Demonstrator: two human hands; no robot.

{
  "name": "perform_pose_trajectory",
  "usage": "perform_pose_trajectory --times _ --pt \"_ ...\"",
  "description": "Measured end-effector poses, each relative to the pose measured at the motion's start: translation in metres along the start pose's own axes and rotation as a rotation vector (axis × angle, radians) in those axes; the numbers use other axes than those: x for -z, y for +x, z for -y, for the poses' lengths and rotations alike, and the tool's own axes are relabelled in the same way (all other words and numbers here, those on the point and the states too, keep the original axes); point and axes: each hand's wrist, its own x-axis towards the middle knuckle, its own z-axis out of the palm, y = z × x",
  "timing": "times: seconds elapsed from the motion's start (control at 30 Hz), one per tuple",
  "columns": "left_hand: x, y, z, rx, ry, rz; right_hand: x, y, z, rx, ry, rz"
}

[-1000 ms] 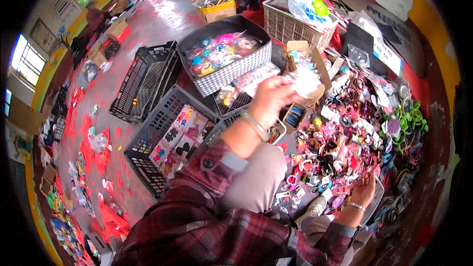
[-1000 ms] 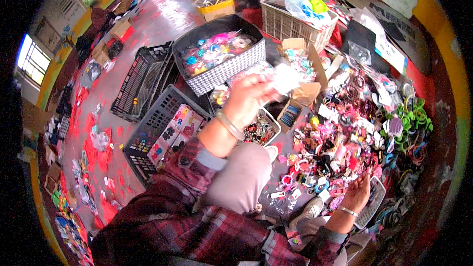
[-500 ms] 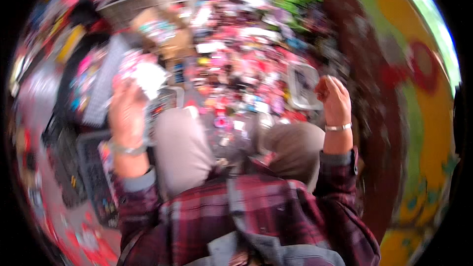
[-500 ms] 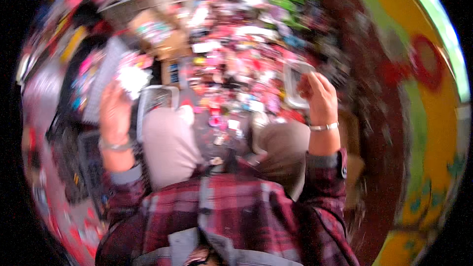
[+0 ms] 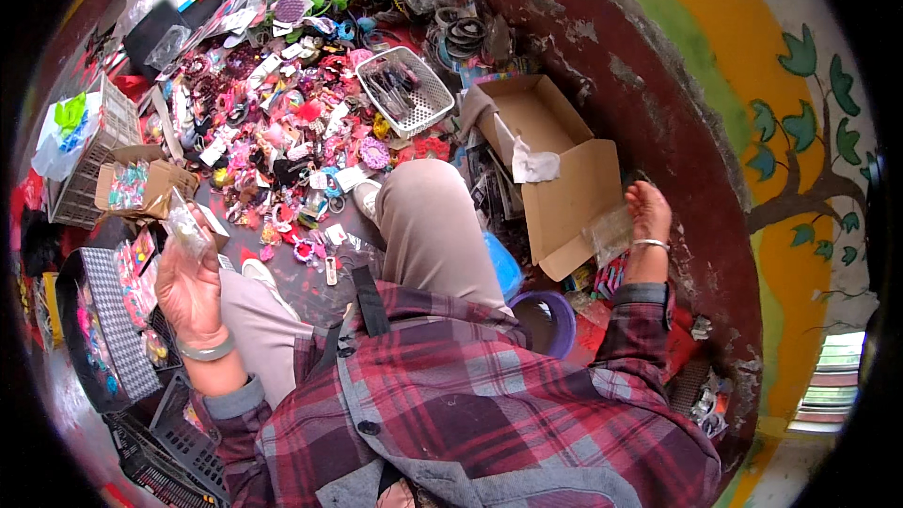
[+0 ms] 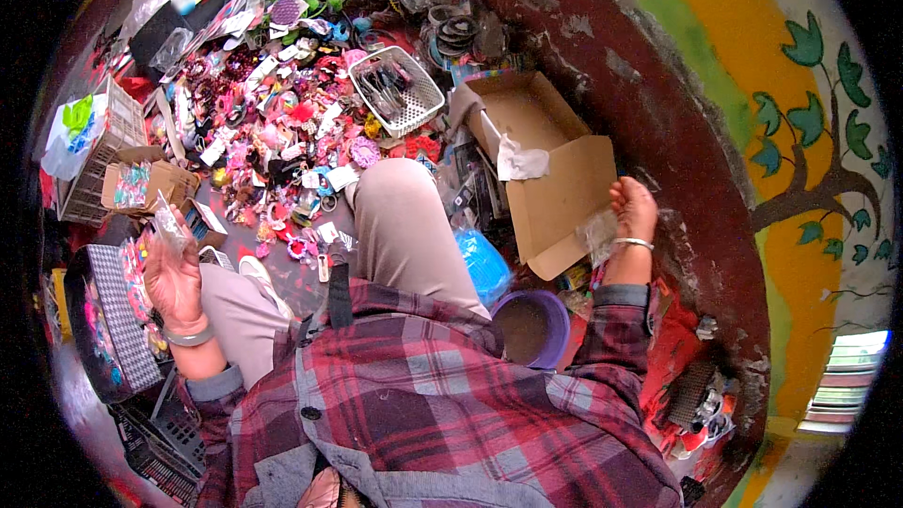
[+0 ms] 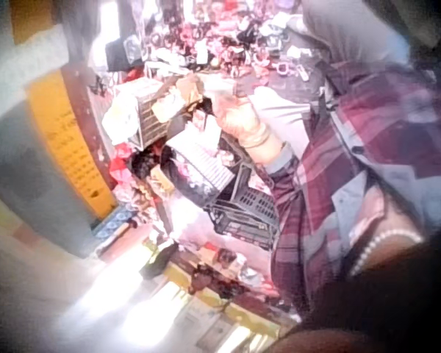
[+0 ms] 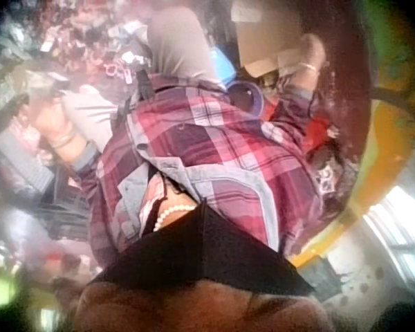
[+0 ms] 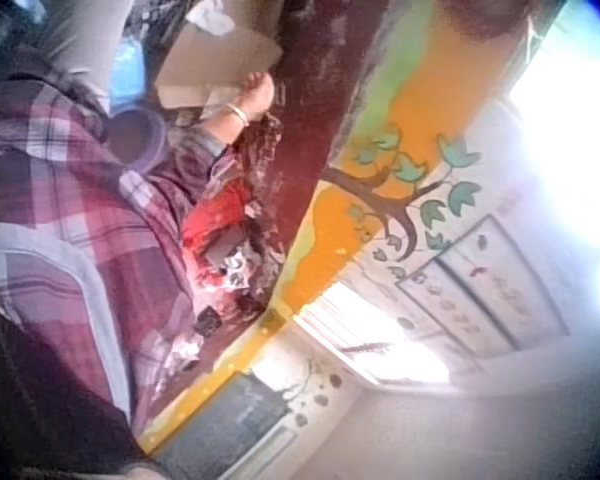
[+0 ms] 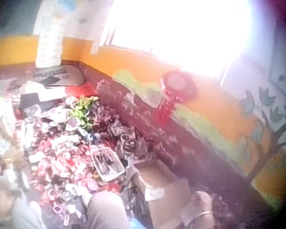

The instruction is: The person sits on the floor surrounded by baskets and piles of hair accessories. They pick up various items, including hair clips and a pink fluffy hair bow, and place them into a white plastic basket.

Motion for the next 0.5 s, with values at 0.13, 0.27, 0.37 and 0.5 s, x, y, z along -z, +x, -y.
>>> perform_pose_trajectory --times 0.13,0.27,0.37,0.5 --pt "0.012 0.009 0.016 0.005 -0.028 -0.039 -0.021 0.041 -0.096 0.005 -0.329 0.186" --pt "0.012 0.009 0.026 -0.031 -0.003 -0.170 -0.106 0.049 -0.140 0.381 -1.072 0.150" --pt "0.008 0.008 0.029 -0.046 0.091 -0.197 -0.140 0.058 -0.172 0.501 -1.314 0.010" --pt "0.010 0.018 0.034 -0.020 0.154 -0.195 -0.109 0.118 -0.238 0.549 -1.573 0.173"
